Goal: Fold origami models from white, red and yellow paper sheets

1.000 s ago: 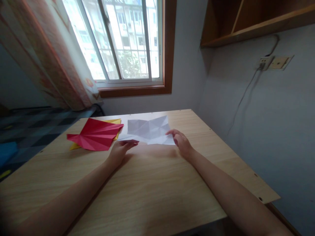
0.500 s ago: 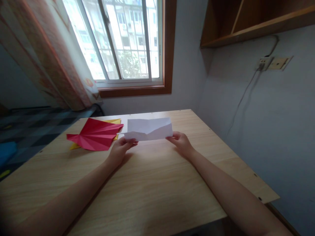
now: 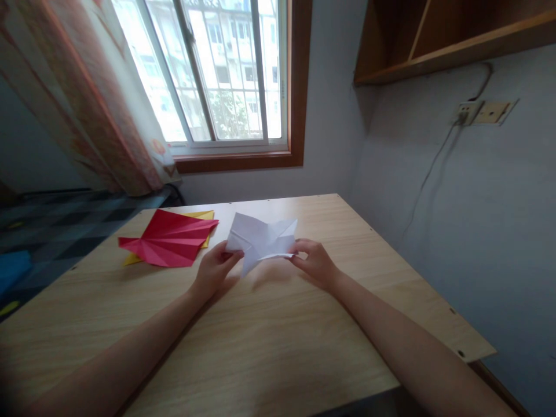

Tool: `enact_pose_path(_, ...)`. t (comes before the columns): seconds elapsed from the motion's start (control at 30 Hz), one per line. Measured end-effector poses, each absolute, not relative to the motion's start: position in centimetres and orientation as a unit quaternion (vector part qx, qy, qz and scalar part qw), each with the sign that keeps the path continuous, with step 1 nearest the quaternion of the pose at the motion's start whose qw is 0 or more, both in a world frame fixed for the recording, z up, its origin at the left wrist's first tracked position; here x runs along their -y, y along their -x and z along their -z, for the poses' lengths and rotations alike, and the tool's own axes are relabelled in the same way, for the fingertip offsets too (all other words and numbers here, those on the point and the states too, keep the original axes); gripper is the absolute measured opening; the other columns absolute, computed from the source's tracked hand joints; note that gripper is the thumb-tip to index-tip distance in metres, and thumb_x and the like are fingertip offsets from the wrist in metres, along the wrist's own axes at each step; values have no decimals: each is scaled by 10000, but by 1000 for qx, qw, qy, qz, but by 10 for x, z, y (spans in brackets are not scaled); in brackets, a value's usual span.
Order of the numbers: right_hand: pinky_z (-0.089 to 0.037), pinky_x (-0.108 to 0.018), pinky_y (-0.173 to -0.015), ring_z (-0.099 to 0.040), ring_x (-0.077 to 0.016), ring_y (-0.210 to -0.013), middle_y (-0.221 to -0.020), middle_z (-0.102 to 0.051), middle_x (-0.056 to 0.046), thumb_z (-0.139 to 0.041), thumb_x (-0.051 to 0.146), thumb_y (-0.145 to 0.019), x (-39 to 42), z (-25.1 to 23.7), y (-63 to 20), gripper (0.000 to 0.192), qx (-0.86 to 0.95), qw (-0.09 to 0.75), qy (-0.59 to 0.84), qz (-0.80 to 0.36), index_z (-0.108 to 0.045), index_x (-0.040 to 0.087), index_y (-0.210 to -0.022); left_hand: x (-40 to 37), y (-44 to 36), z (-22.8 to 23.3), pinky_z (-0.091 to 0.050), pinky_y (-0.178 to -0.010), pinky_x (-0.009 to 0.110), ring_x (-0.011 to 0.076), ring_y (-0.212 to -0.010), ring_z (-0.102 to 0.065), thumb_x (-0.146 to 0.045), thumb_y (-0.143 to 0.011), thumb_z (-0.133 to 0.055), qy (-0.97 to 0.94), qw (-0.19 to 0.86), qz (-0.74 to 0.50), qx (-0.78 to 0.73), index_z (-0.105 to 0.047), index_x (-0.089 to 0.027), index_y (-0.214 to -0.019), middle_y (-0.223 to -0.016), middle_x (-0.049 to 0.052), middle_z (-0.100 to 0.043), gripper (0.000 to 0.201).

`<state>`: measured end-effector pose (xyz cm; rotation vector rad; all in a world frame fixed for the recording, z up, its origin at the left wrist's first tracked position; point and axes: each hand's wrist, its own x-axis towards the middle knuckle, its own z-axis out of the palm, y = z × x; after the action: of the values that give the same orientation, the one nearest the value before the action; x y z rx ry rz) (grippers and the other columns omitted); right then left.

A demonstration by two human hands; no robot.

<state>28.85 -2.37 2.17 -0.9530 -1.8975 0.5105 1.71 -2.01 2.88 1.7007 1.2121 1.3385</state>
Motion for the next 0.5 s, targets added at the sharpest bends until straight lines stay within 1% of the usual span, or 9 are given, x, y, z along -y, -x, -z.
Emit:
enact_pose_path(0.13,-496,-307,-717,-654,-201,-782,-820,-714,-47,-671,255,-838,25,-19,-284,77,771,469,382,-200,-739,220,-832,22,-20,-28,-468,-583,223,149,-642,-617,-378,-744,-713,-636,330,-523,-462,-543,-197,-711,-657,-24,-641,251)
enact_pose_path(0.23,-519,-330,-740,-663,-215,-782,-828,-730,-55,-697,277,-816,25,-17,-280,66,748,504,391,-184,-741,229,-828,24,-22,-27,-470,-579,222,150,-647,-620,-412,-741,-723,-627,339,-529,-461,-520,-202,-732,-659,-30,-632,292)
enact_pose_path(0.37,-541,-350,-748,-673,-223,-771,-820,-739,-55,-707,269,-798,30,-17,-273,52,725,533,398,-179,-739,240,-827,26,-26,-24,-496,-608,233,154,-672,-642,-413,-754,-716,-619,358,-534,-450,-533,-207,-855,-715,-32,-644,293)
enact_pose_path(0.5,-549,-345,-761,-678,-218,-816,-858,-738,-49,-670,220,-812,36,-22,-269,84,742,523,377,-181,-732,250,-860,30,-30,-23,-502,-578,224,142,-651,-641,-366,-663,-792,-616,375,-546,-427,-490,-220,-956,-757,-44,-645,446)
